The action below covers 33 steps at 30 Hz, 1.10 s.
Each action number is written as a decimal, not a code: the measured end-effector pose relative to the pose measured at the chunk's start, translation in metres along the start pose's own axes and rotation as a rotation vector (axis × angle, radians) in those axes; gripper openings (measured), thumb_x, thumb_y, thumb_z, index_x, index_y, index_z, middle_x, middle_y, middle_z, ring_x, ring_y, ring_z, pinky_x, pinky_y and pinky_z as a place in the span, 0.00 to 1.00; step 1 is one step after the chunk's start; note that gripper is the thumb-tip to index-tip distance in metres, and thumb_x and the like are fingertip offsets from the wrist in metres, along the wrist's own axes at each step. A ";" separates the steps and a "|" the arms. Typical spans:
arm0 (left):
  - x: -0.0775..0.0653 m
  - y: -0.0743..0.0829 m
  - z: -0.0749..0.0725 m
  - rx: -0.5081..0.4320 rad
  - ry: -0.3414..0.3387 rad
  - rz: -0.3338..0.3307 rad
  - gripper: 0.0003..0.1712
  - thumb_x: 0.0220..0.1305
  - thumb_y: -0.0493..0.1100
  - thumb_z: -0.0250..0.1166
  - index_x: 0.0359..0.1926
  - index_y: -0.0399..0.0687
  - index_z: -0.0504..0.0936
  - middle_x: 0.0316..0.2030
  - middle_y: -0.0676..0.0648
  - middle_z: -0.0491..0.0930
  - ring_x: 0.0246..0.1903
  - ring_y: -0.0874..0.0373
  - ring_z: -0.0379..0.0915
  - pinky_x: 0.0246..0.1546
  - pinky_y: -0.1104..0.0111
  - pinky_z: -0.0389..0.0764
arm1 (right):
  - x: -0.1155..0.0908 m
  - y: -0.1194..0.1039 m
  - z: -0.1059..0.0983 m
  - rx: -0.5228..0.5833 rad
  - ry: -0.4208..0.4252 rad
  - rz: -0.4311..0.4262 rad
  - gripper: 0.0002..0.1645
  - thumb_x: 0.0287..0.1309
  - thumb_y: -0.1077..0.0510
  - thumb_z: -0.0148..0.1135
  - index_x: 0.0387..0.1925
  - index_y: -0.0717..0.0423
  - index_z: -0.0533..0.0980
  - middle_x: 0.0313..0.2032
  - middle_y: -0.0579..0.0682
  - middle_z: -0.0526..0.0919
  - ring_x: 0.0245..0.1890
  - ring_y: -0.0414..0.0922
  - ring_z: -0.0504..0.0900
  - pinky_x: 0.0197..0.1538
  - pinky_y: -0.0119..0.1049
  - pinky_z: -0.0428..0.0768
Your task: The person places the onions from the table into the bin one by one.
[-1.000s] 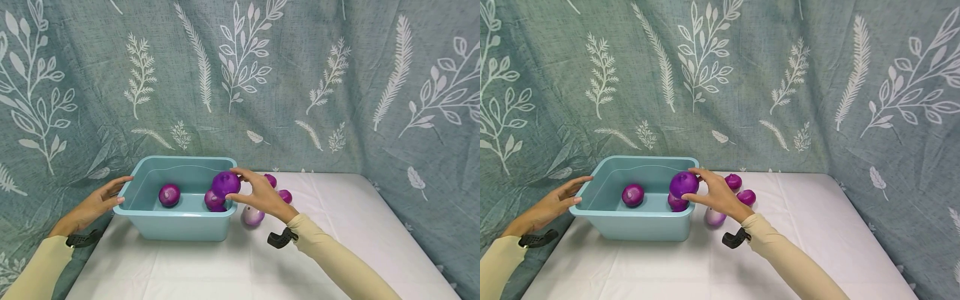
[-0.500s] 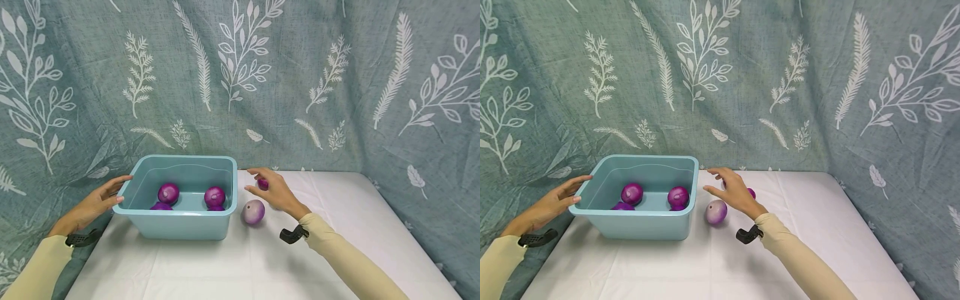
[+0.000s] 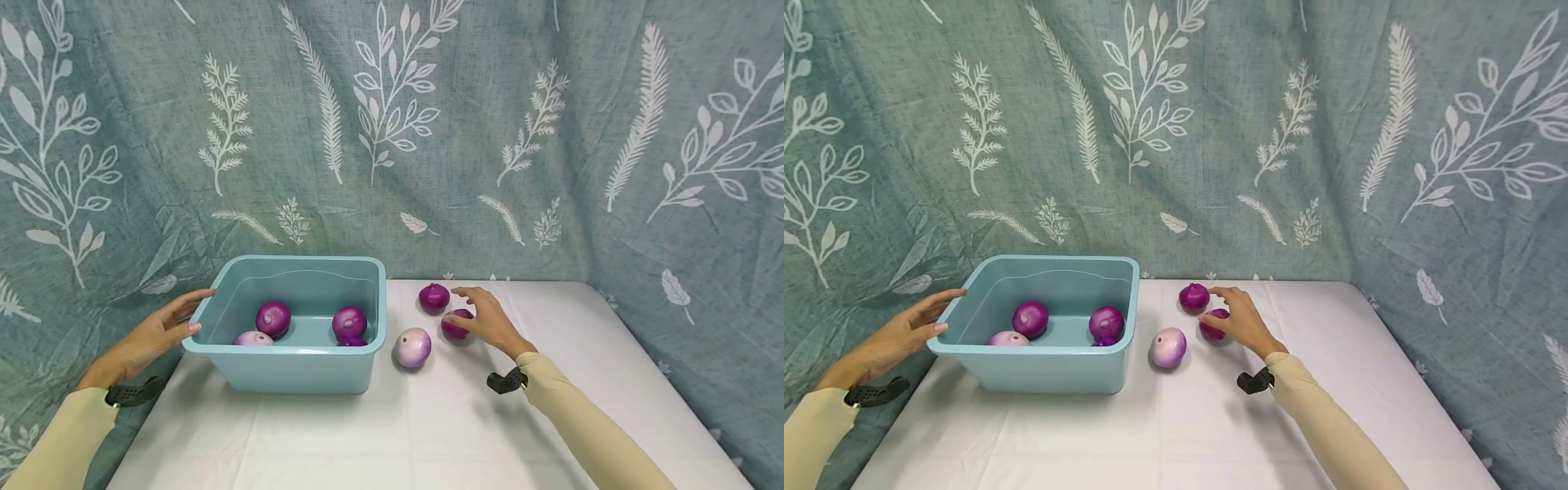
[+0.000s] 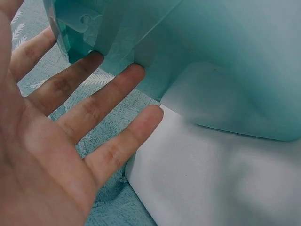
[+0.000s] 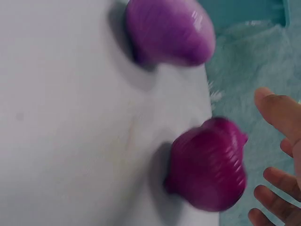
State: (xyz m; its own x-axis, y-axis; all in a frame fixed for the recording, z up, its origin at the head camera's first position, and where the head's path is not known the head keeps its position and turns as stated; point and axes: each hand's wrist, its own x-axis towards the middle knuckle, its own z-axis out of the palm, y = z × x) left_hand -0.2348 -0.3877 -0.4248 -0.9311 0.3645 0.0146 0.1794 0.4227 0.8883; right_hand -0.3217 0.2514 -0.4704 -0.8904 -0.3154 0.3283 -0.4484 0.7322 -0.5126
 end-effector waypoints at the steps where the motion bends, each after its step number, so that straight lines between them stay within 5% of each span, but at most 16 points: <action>1: 0.000 0.000 0.000 0.000 0.000 -0.001 0.39 0.81 0.45 0.55 0.83 0.66 0.48 0.81 0.35 0.35 0.76 0.25 0.31 0.59 0.19 0.48 | -0.001 0.004 0.001 -0.004 -0.003 0.007 0.41 0.56 0.45 0.79 0.66 0.60 0.75 0.59 0.59 0.80 0.55 0.61 0.78 0.60 0.57 0.73; 10: -0.002 0.001 0.001 -0.007 -0.003 -0.016 0.39 0.81 0.45 0.56 0.83 0.67 0.48 0.81 0.35 0.34 0.76 0.25 0.30 0.59 0.19 0.48 | -0.005 0.026 0.011 -0.005 -0.052 0.064 0.44 0.55 0.41 0.78 0.65 0.62 0.75 0.59 0.65 0.79 0.51 0.59 0.80 0.55 0.55 0.77; 33: -0.002 0.003 -0.001 -0.016 -0.013 -0.010 0.39 0.81 0.44 0.55 0.83 0.66 0.47 0.81 0.35 0.34 0.76 0.25 0.30 0.60 0.19 0.46 | -0.012 0.038 0.013 0.047 -0.103 0.121 0.50 0.52 0.38 0.79 0.66 0.65 0.74 0.51 0.59 0.84 0.46 0.52 0.85 0.50 0.46 0.84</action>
State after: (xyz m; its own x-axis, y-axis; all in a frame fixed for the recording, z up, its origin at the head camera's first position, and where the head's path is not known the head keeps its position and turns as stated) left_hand -0.2327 -0.3878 -0.4222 -0.9285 0.3714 -0.0005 0.1647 0.4128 0.8958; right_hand -0.3287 0.2751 -0.5045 -0.9404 -0.2887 0.1798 -0.3384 0.7403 -0.5809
